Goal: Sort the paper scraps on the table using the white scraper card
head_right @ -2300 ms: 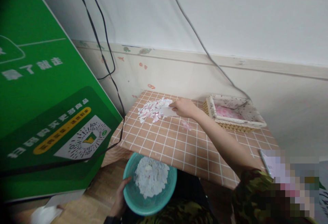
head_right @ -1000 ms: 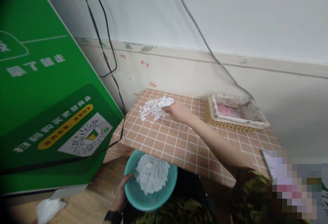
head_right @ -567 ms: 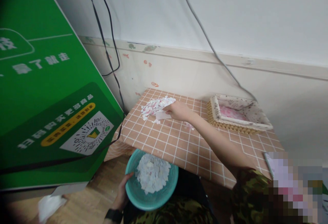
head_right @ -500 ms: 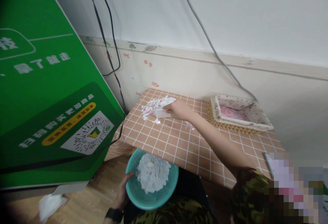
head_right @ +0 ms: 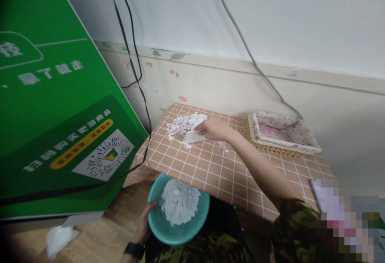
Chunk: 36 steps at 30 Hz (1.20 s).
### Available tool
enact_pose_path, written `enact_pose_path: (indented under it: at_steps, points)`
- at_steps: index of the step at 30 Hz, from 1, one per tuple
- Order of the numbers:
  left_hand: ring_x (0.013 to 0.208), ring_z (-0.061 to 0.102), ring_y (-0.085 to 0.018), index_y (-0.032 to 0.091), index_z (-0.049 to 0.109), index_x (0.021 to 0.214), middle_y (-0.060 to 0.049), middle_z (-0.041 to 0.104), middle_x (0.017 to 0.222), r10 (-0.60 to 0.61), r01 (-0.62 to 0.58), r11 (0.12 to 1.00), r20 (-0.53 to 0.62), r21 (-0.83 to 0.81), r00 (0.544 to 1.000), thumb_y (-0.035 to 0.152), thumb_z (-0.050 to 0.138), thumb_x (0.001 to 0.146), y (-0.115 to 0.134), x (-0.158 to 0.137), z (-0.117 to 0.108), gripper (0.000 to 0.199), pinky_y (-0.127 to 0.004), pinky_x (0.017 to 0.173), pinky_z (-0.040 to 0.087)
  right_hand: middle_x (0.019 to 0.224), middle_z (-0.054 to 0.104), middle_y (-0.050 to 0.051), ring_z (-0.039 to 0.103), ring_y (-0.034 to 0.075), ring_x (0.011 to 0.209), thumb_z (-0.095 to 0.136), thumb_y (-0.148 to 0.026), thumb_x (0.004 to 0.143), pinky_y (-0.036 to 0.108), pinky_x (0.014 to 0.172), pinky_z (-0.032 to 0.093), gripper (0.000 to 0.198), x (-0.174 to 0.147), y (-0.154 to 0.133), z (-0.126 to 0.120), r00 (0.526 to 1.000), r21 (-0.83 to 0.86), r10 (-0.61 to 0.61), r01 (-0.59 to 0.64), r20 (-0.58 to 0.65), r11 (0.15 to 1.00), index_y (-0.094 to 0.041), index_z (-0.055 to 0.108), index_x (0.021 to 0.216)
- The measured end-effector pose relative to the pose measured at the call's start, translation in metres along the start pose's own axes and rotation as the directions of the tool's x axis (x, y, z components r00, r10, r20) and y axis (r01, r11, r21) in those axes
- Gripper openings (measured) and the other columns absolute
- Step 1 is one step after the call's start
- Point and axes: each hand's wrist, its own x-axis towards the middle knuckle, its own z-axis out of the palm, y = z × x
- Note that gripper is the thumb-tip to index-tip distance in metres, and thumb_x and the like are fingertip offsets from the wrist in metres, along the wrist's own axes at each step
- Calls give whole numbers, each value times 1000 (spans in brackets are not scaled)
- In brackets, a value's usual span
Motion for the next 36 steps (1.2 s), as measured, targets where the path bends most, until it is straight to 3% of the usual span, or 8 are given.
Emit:
enact_pose_path:
  at_steps: [3, 7, 14, 20, 22, 25, 30, 36]
  points:
    - [71, 68, -30, 12, 70, 81, -6, 73, 66, 3, -3, 1000, 18, 0, 1000, 32, 68, 63, -2, 3, -3, 27, -45, 69, 52, 84, 68, 3, 56, 14, 74, 49, -18, 83, 25, 63, 33, 27, 0, -3, 6, 1000, 33, -28, 28, -12, 999, -24, 68, 101]
    - [70, 68, -31, 12, 70, 81, -5, 71, 60, 3, -3, 1000, 2, 18, 1000, 31, 69, 61, 0, 0, -1, 27, -45, 71, 52, 83, 69, 3, 57, 14, 74, 50, -17, 82, 25, 64, 34, 25, 0, -6, 9, 996, 65, -87, 86, 14, 994, -24, 69, 97]
    - [77, 67, -33, 13, 69, 80, -8, 73, 68, -11, 11, 1000, -48, -1, 999, 31, 70, 58, 4, -5, 6, 28, -46, 73, 51, 83, 69, 4, 57, 14, 76, 50, -17, 82, 26, 64, 34, 27, 4, -18, 11, 1000, 48, -16, 16, 1, 999, -24, 68, 100]
    - [80, 68, -34, 10, 69, 83, -10, 74, 71, -26, 26, 999, -2, -21, 1000, 33, 69, 60, 1, -2, 3, 32, -46, 74, 50, 73, 67, 2, 54, 13, 67, 50, -13, 77, 26, 57, 29, 25, -10, -25, 1, 992, 1, -77, 77, 103, 997, -23, 70, 87]
    - [80, 68, -35, 10, 69, 86, -11, 75, 73, -47, 48, 999, 9, -21, 999, 33, 69, 60, 1, 0, 1, 35, -47, 73, 50, 68, 66, 2, 53, 13, 62, 49, -14, 77, 26, 55, 27, 25, -19, -20, -7, 990, -23, -50, 53, 132, 998, -23, 71, 83]
    - [76, 68, -33, 11, 70, 85, -8, 74, 70, -40, 40, 999, 19, -2, 999, 32, 68, 61, 0, 2, -3, 31, -46, 72, 51, 73, 68, 3, 55, 13, 63, 48, -16, 80, 27, 57, 29, 28, -27, -8, -10, 998, -51, 28, -25, 55, 998, -25, 71, 93]
    - [76, 68, -30, 13, 70, 80, -5, 73, 64, -7, 7, 1000, 32, 7, 999, 31, 68, 64, -1, 4, -5, 23, -43, 74, 51, 84, 71, 4, 59, 15, 71, 46, -20, 84, 28, 61, 34, 34, -26, 7, 11, 987, -51, 140, -144, -78, 988, -30, 67, 109]
    - [77, 68, -33, 10, 69, 85, -9, 74, 71, -16, 16, 1000, -13, -2, 1000, 29, 67, 62, 6, -8, 10, 30, -46, 73, 51, 75, 71, 2, 59, 14, 65, 48, -21, 83, 27, 59, 36, 33, -46, 12, 20, 993, 21, 115, -114, -14, 993, -31, 69, 105]
